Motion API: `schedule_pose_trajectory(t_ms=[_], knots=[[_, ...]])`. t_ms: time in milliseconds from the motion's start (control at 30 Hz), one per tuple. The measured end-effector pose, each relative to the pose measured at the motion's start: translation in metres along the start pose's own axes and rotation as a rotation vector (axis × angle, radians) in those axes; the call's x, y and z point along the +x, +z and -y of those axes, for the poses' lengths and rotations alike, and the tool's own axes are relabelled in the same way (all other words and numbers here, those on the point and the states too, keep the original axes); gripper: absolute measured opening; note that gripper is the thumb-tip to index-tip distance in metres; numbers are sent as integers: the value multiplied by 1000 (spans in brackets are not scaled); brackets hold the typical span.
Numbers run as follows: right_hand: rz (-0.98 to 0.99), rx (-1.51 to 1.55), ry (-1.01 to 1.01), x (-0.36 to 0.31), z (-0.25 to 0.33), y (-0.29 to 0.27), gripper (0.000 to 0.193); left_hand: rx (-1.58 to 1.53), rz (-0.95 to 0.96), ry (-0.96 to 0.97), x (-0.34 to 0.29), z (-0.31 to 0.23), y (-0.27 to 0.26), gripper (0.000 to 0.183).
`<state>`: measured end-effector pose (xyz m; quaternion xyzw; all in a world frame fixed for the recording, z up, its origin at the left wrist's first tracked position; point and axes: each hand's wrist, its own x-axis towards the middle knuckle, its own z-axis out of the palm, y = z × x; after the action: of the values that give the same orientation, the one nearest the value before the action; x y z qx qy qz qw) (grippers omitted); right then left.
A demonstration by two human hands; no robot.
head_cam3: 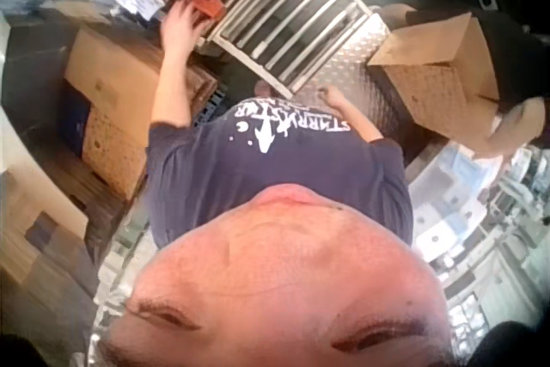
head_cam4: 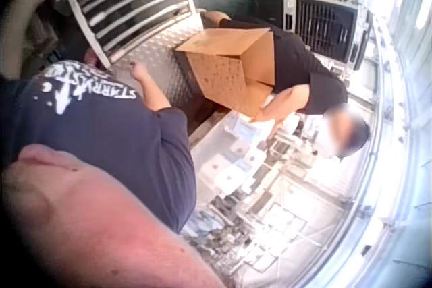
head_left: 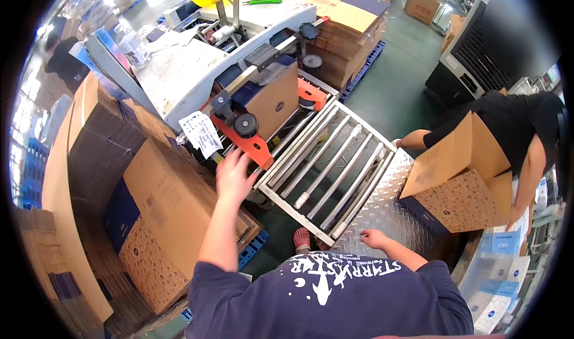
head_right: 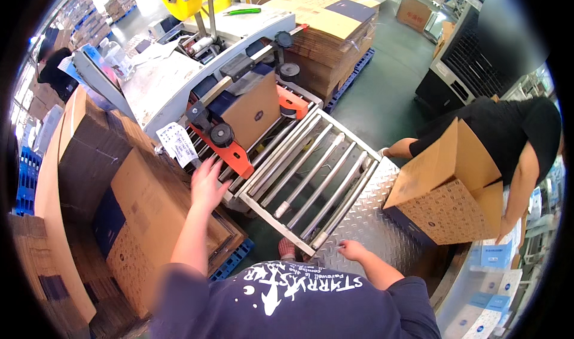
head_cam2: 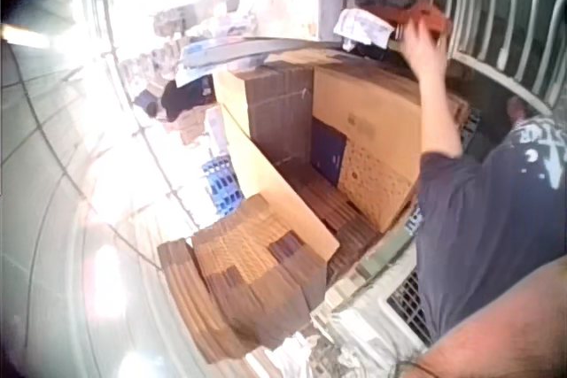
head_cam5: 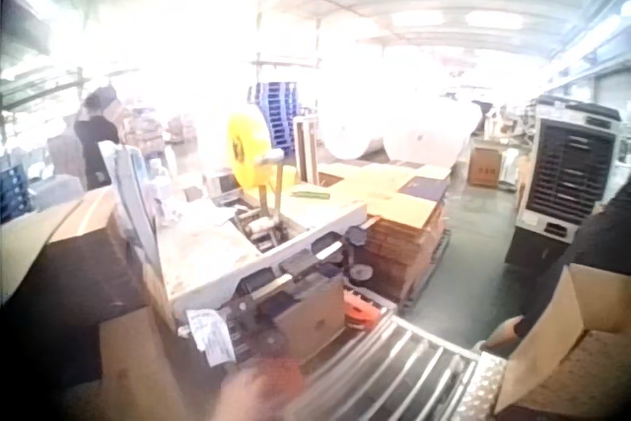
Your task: The person packs boxes with blue and white product packages, places the filled boxes onto a conveyor belt for sealing, and prepares new cardboard boxes for packing.
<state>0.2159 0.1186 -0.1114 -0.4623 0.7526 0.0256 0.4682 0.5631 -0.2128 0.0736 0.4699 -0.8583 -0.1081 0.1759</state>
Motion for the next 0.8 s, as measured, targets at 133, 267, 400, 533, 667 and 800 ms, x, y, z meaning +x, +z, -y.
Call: schedule_pose_trajectory(t_ms=[133,267,400,533,667,800], knots=[[-219,163,148,-45,-77,4,39,242,582,-610,-166,37,-33,127],[-274,53,103,-77,-110,25,39,467,515,-627,-265,55,9,80],[-91,-3,1,-111,-105,50,41,466,346,-635,-276,52,7,44],[-73,2,-77,-161,-121,60,40,475,582,-344,-304,-14,16,58],[-130,18,-28,-202,-162,59,38,400,121,-469,-310,-18,15,61],[-152,-31,225,-256,-207,58,34,403,182,-805,-281,14,-5,91]])
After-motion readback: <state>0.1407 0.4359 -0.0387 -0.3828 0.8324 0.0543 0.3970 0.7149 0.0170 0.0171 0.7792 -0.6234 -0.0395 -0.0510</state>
